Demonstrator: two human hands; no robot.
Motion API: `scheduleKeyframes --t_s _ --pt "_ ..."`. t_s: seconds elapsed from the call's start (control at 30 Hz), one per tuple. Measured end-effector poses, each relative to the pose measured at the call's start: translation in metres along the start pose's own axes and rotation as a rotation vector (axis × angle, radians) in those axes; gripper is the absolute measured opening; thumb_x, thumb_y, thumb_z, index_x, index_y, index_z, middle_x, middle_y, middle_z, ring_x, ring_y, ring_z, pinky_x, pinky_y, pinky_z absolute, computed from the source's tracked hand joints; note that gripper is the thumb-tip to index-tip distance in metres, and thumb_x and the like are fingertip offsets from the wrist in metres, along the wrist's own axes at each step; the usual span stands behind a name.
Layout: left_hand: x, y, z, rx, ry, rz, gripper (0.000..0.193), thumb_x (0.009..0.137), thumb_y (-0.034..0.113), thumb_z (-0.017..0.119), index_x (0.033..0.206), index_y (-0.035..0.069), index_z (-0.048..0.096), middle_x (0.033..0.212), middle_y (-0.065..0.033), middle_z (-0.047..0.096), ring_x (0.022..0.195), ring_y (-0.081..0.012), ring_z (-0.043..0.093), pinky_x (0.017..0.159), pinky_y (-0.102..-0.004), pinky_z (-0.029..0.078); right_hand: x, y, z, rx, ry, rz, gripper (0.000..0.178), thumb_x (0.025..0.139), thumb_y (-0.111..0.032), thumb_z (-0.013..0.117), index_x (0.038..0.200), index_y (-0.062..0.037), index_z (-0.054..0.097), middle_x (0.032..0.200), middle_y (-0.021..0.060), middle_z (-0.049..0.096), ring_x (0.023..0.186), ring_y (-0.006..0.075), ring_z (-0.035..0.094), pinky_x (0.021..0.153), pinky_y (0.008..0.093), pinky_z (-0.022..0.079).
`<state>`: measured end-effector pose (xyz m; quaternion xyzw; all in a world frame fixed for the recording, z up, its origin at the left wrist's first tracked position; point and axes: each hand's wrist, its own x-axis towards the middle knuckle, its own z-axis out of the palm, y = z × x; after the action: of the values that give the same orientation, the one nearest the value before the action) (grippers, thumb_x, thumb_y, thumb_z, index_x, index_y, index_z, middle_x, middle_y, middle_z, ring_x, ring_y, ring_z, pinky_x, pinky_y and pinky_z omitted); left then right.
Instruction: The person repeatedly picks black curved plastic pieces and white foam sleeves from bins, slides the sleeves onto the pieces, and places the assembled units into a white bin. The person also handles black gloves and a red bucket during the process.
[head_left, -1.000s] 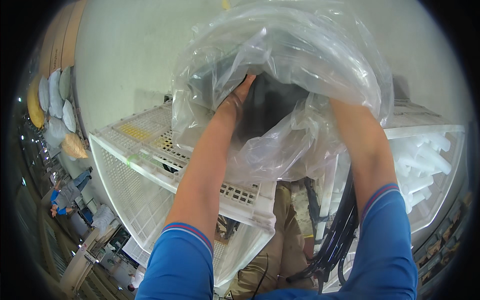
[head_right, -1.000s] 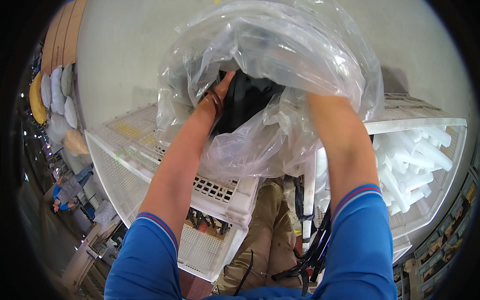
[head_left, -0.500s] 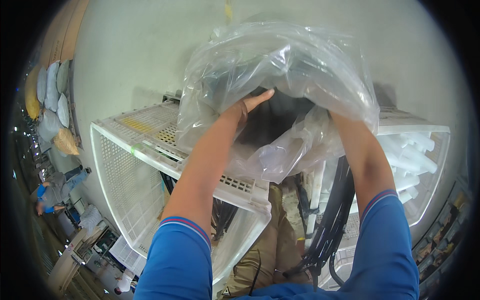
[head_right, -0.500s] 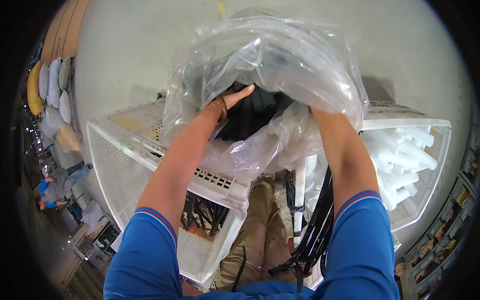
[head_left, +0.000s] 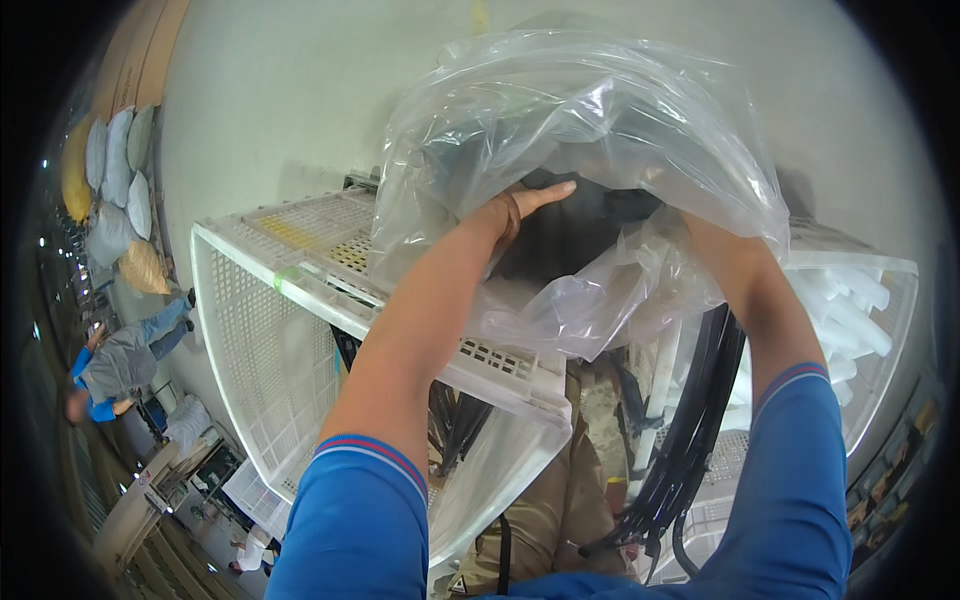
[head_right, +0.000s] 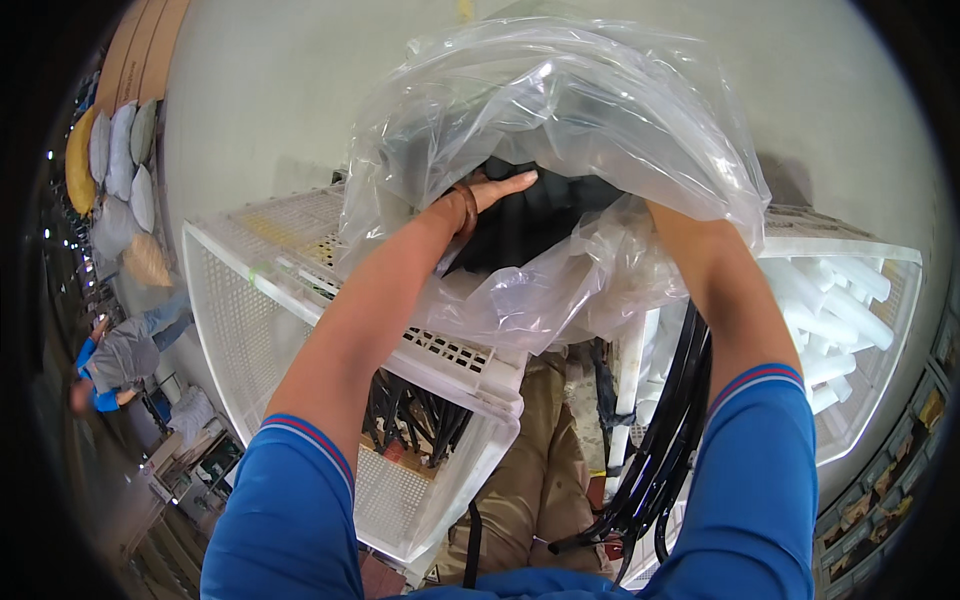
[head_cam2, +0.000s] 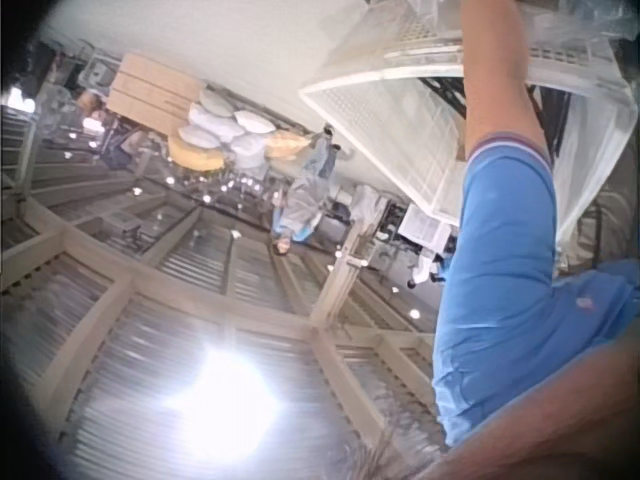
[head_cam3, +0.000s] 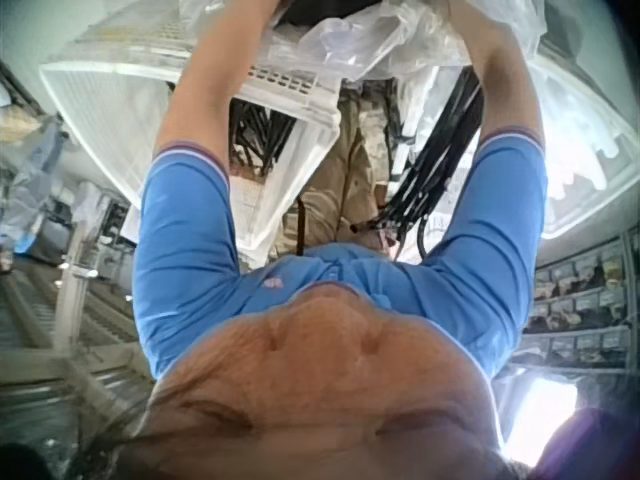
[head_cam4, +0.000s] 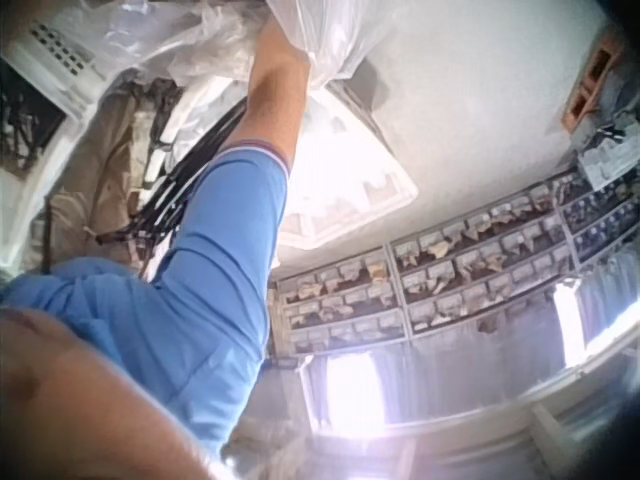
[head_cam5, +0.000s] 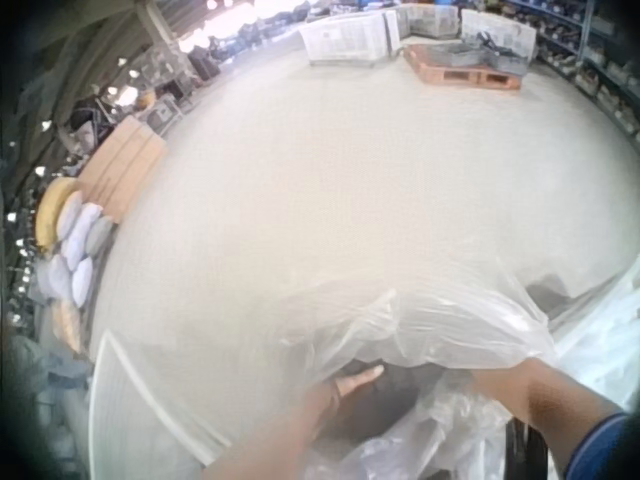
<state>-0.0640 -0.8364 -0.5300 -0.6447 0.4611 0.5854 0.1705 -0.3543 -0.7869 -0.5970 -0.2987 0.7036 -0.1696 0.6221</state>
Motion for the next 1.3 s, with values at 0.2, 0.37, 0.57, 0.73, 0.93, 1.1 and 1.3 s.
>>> scheduleKeyframes --t_s 0.2,0.37,0.57,0.73,0.93,1.1,1.3 --pt "-0.017 0.005 -0.012 -0.191 -0.007 0.183 0.101 0.070 0.067 0.074 0.142 0.003 0.046 0.143 -0.0177 0.048 0.132 -0.0299 0.044 0.112 -0.0409 0.032 -0.018 -0.032 0.007 0.226 -0.143 0.035 0.061 0.088 -0.044 0.069 0.129 -0.0006 0.056 0.119 0.0098 0.064 0.108 0.0236 0.062 0.091 0.0346 0.053" --pt "-0.059 0.035 -0.044 -0.549 -0.076 0.380 0.063 0.083 0.040 0.076 0.127 0.000 0.057 0.116 -0.0090 0.066 0.102 -0.0194 0.064 0.088 -0.0340 0.052 -0.057 -0.096 0.018 0.482 -0.351 0.035 0.061 0.087 -0.044 0.069 0.128 -0.0003 0.056 0.118 0.0097 0.065 0.107 0.0235 0.063 0.090 0.0346 0.053" --pt "-0.166 0.045 -0.074 -0.600 -0.051 0.512 0.050 0.092 0.032 0.068 0.127 -0.002 0.057 0.114 -0.0090 0.067 0.100 -0.0157 0.065 0.084 -0.0304 0.054 -0.180 -0.175 0.046 0.670 -0.578 -0.142 0.063 0.086 -0.044 0.072 0.127 0.0010 0.057 0.113 0.0096 0.067 0.103 0.0229 0.065 0.087 0.0342 0.055" --pt "-0.255 0.014 -0.059 -0.547 0.034 0.630 0.054 0.089 0.024 0.072 0.130 -0.005 0.053 0.117 -0.0111 0.065 0.101 -0.0169 0.063 0.087 -0.0314 0.053 -0.289 -0.186 0.077 0.652 -0.337 -0.289 0.062 0.081 -0.032 0.080 0.127 0.0021 0.057 0.118 0.0108 0.065 0.106 0.0188 0.063 0.095 0.0332 0.049" --pt "-0.359 -0.019 -0.077 -0.415 0.317 0.583 0.050 0.084 0.008 0.070 0.130 -0.004 0.053 0.119 -0.0118 0.064 0.108 -0.0195 0.061 0.094 -0.0339 0.050 -0.378 -0.220 0.113 0.668 -0.270 -0.534 0.074 0.070 -0.025 0.088 0.129 0.0014 0.052 0.123 0.0107 0.062 0.111 0.0183 0.060 0.098 0.0320 0.047" --pt "-0.475 -0.049 -0.076 -0.447 0.276 0.946 0.056 0.089 0.023 0.068 0.138 0.001 0.049 0.129 -0.0090 0.059 0.116 -0.0215 0.059 0.100 -0.0357 0.048 -0.493 -0.242 0.130 0.534 -0.075 -0.790 0.088 0.063 -0.028 0.091 0.133 0.0016 0.047 0.124 0.0125 0.060 0.116 0.0200 0.057 0.102 0.0324 0.044" --pt "-0.592 -0.011 -0.042 -0.282 0.382 1.085 0.049 0.093 0.023 0.061 0.133 -0.003 0.051 0.128 -0.0106 0.060 0.112 -0.0207 0.060 0.094 -0.0337 0.049 -0.631 -0.247 0.097 0.582 -0.052 -0.928 0.081 0.065 -0.030 0.090 0.130 0.0023 0.052 0.120 0.0127 0.065 0.111 0.0203 0.061 0.100 0.0324 0.047"
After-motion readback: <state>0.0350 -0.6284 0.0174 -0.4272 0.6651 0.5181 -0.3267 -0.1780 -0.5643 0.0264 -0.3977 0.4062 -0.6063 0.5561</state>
